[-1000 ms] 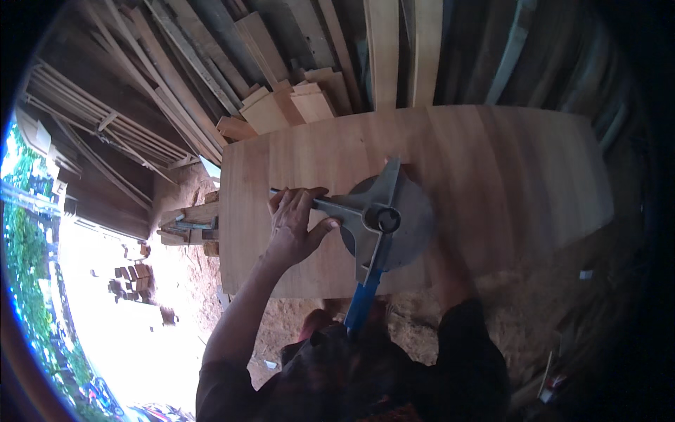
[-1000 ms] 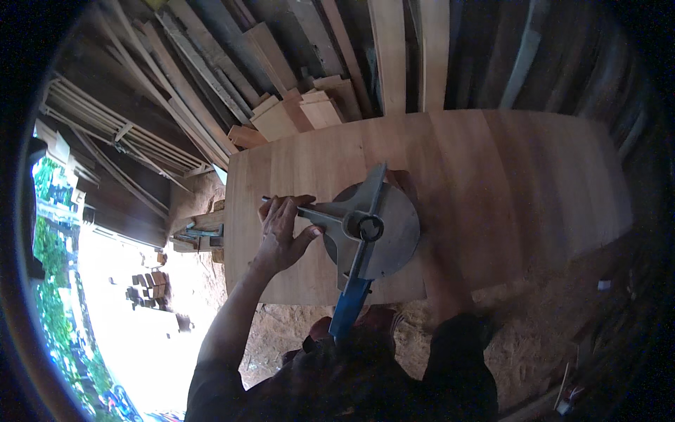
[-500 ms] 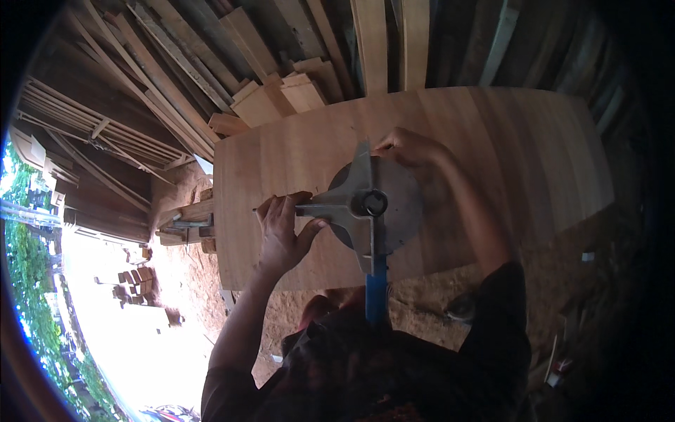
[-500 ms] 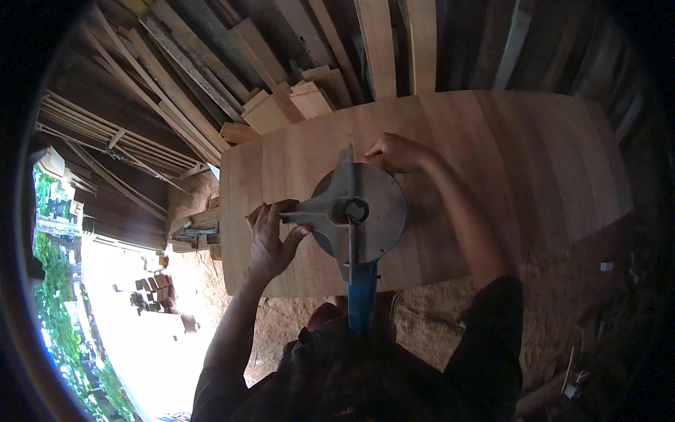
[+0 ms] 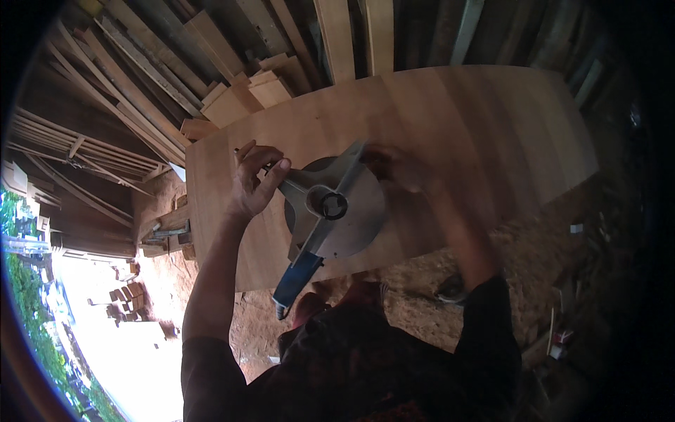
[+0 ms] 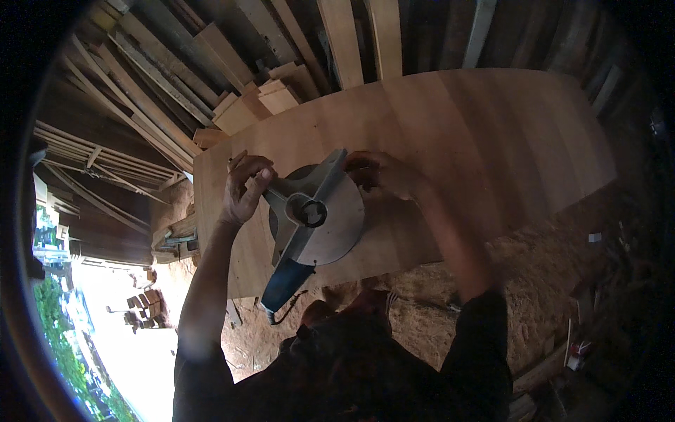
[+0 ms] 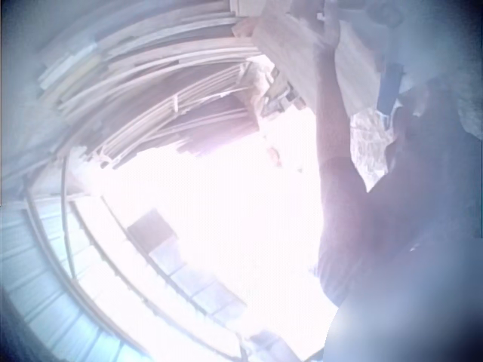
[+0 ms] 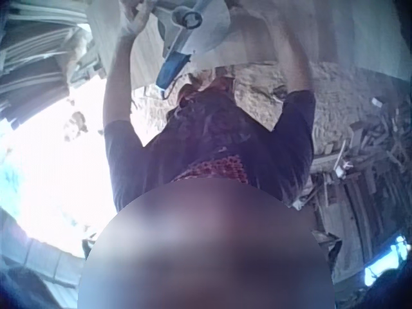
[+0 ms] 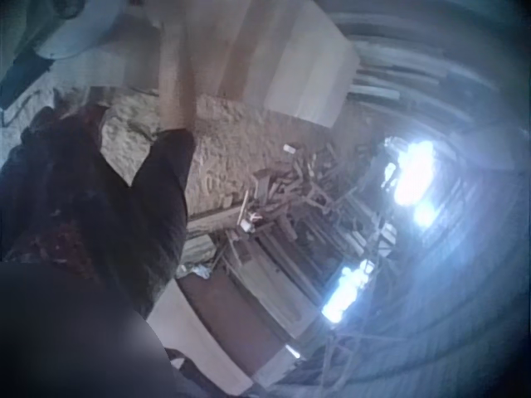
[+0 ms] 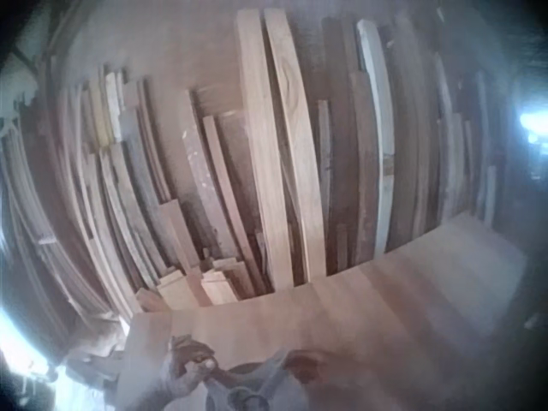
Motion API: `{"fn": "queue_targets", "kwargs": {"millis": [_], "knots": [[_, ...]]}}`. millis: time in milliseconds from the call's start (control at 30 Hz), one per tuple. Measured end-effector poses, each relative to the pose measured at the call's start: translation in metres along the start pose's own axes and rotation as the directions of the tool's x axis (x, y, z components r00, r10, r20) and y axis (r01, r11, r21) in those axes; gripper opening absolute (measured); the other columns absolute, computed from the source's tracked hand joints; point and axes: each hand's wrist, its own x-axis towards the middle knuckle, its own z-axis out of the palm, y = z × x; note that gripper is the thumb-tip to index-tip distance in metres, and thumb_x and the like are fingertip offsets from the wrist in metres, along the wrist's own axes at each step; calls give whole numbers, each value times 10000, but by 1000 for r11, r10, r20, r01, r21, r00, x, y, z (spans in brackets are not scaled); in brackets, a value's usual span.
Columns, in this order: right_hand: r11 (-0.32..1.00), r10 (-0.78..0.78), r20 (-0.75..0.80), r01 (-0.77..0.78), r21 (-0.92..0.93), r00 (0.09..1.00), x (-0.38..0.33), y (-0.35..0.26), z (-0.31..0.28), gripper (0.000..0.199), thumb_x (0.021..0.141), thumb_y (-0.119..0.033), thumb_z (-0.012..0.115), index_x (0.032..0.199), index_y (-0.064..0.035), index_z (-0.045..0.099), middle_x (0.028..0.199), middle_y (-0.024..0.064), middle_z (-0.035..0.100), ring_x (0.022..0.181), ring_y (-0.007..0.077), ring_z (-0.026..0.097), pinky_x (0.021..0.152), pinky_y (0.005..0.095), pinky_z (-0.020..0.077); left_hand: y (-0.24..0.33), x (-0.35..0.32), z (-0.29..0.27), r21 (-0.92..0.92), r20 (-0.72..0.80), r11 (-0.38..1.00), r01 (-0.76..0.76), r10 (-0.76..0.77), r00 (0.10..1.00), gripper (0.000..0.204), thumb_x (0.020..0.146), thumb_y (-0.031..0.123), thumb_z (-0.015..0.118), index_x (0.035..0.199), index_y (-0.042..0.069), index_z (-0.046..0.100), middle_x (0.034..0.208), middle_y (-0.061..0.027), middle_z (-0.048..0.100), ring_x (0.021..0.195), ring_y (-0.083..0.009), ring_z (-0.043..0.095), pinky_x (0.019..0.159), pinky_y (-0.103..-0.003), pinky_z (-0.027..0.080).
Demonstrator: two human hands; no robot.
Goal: The person uses a handheld electric router to trim the edges of a rectangular wooden board. They repeatedly measure the board with a metal ruler, adjust the router's guide, and run the tool along the edges to smooth them. The person also uses a pencil to mark lines on the wood before trimming.
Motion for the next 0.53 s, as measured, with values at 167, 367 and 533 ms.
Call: {"fn": "queue_targets", "kwargs": {"millis": [167,367,533], "knots": [[929,-225,-120,250,272,967,-12,26,14,407,999,-26,633,1403,-37,582,1322,68,624,1201,160,612,1027,312,515,8,-14,5,17,-243,997,-80,81,967,232,970,251,711,1019,24,698,1062,-121,704,1064,-285,654,1091,-426,425],[960,-274,-310,276,-38,910,-58,80,79,677,956,-161,753,1543,-33,439,1538,159,518,1389,292,544,1133,423,478,-33,-74,38,-603,-312,761,239,-501,807,232,1082,250,580,1166,47,654,1073,-40,655,1011,-154,606,943,-341,484],[800,-453,-466,116,-589,760,-92,101,139,881,870,-289,870,1571,-51,392,1498,248,533,1364,400,561,1100,497,493,-102,-123,120,-914,314,209,349,-182,932,567,1058,380,636,1508,55,518,1394,-100,641,1228,-205,616,1101,-372,475]]}}
